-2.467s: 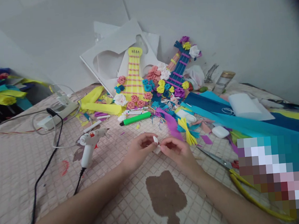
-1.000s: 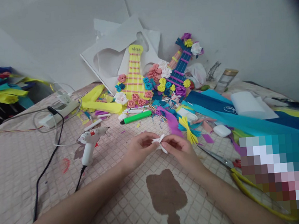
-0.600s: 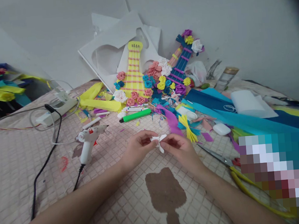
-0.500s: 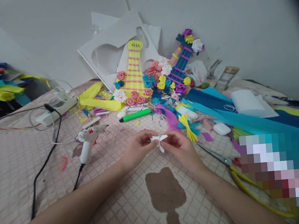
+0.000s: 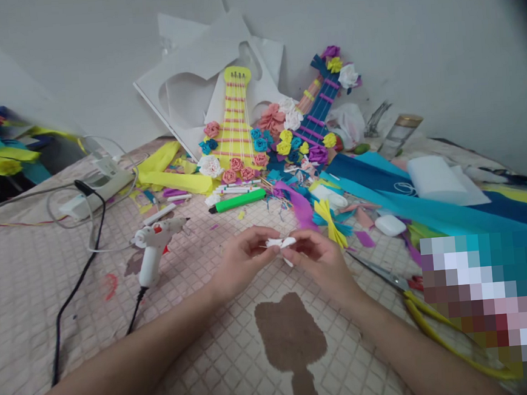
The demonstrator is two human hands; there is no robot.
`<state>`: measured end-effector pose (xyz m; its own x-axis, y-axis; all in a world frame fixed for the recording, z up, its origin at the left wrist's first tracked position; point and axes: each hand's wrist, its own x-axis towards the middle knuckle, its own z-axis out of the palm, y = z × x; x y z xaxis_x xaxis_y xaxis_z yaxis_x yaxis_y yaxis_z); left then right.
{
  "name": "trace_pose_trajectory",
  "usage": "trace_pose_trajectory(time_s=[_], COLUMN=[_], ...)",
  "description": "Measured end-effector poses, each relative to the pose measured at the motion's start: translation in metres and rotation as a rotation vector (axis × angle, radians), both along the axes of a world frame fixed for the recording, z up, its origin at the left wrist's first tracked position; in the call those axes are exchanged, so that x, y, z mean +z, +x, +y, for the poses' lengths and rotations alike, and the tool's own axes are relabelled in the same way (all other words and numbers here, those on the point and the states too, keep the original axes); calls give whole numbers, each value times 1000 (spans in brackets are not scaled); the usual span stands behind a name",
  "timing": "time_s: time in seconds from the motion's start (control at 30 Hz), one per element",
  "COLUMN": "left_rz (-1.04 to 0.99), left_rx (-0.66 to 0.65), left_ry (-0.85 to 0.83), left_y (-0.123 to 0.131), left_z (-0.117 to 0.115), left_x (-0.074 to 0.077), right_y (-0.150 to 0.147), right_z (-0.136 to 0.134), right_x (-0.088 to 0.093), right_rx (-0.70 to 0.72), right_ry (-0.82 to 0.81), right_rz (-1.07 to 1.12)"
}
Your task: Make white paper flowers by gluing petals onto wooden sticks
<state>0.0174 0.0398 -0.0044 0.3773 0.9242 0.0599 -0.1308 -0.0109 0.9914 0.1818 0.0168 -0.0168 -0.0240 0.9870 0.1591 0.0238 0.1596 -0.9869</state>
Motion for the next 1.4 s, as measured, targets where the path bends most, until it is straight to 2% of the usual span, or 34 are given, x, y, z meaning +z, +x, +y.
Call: trace_pose_trajectory(time_s=[0.2,0.5,0.83,1.1,1.4], left_rz=[-25,64,7,-44,-74], left_rx=[-52,-33,-75,-84,-68], left_ry=[-10,122,133,84,-38], left_y=[1,1,1,2,5], left_z=[-1,-3,-3,-3,-3], left_x=[1,2,-2,-1,-2], right_y=[1,0,2,2,0], right_z=[0,-1,-1,-1,-3], right_x=[1,0,2,0,1], right_rx=[40,-18,-53,-97,-214], right_ry=[110,298,379,300,219], right_rz=[23,-21,-136,-95,-128])
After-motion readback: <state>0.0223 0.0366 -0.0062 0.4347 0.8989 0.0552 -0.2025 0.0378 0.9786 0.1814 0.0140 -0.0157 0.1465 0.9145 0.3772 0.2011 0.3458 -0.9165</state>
